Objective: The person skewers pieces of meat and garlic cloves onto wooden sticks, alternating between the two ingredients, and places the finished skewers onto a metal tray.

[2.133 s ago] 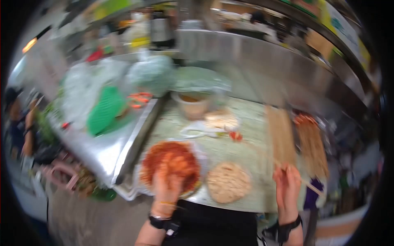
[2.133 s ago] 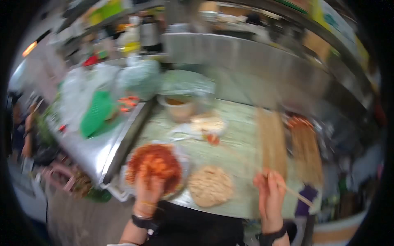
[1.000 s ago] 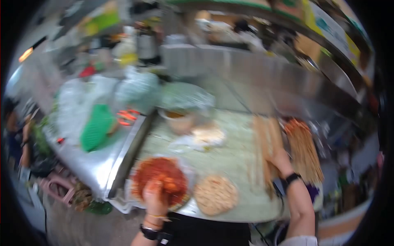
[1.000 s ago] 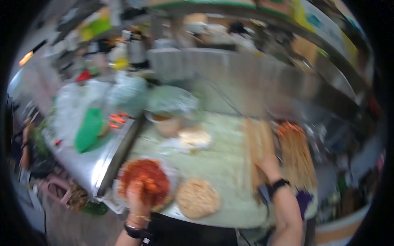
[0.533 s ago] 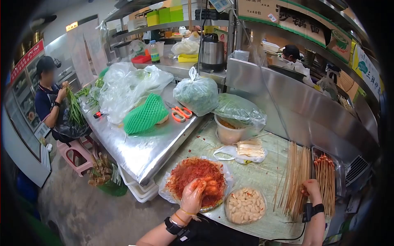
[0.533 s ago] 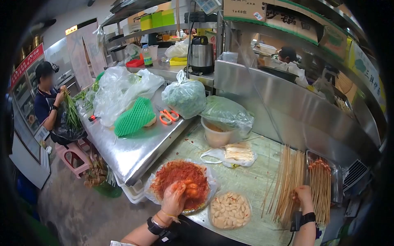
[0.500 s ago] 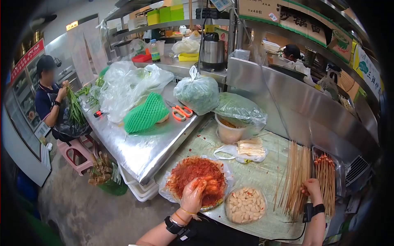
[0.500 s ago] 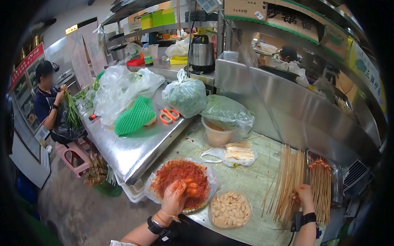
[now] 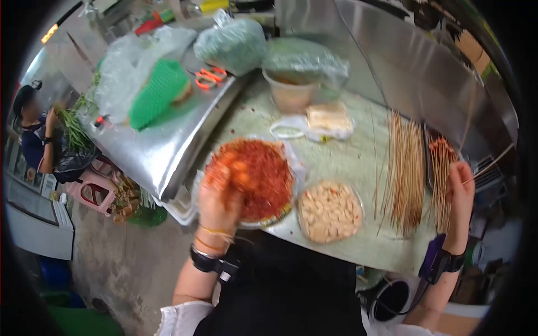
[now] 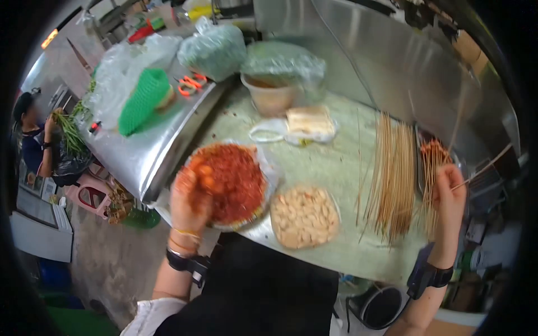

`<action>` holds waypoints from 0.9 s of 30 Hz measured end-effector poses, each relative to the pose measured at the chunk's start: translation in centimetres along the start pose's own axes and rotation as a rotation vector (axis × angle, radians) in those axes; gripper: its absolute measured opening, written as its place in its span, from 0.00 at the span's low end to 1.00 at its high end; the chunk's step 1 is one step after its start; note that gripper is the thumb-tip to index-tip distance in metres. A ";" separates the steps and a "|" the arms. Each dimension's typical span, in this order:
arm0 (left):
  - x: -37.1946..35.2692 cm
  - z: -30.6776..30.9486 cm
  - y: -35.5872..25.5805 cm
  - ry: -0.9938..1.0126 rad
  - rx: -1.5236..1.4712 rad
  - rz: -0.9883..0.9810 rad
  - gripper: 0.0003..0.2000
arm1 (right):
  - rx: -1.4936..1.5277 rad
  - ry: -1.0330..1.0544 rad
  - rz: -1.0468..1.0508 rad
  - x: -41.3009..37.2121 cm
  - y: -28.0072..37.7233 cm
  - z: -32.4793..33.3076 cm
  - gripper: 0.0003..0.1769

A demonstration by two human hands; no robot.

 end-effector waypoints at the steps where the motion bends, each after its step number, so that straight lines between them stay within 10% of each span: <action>1: 0.3 0.3 -0.7 0.031 -0.008 0.001 0.18 | -0.009 0.001 -0.027 -1.0 0.1 -0.1 0.05; 8: 0.2 3.8 -1.5 0.025 0.618 0.082 0.11 | 0.342 -0.112 0.125 -6.0 1.4 -1.9 0.09; 10: -0.2 -0.5 -1.5 0.351 1.435 -0.246 0.07 | 0.508 -0.039 0.084 -7.1 0.4 -3.3 0.11; 19: -1.4 -6.9 5.4 0.718 2.202 -0.638 0.03 | 0.693 -0.077 0.007 -10.4 -1.5 -5.6 0.14; 24: -0.5 -6.2 5.8 0.694 2.345 -0.606 0.03 | 0.777 -0.055 -0.001 -11.0 -2.0 -6.8 0.17; 27: 1.1 -5.3 1.4 0.512 1.876 -0.538 0.06 | 0.756 -0.102 -0.091 -11.4 -2.4 -7.5 0.16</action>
Point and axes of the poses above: each hand's wrist, its own x-axis towards the middle knuckle, its own z-axis out of the back of the hand, y = z × x, the point moved 10 cm from there along x, towards the middle knuckle, and after that the axes turned 7 degrees about x, right-handed, at the moved point
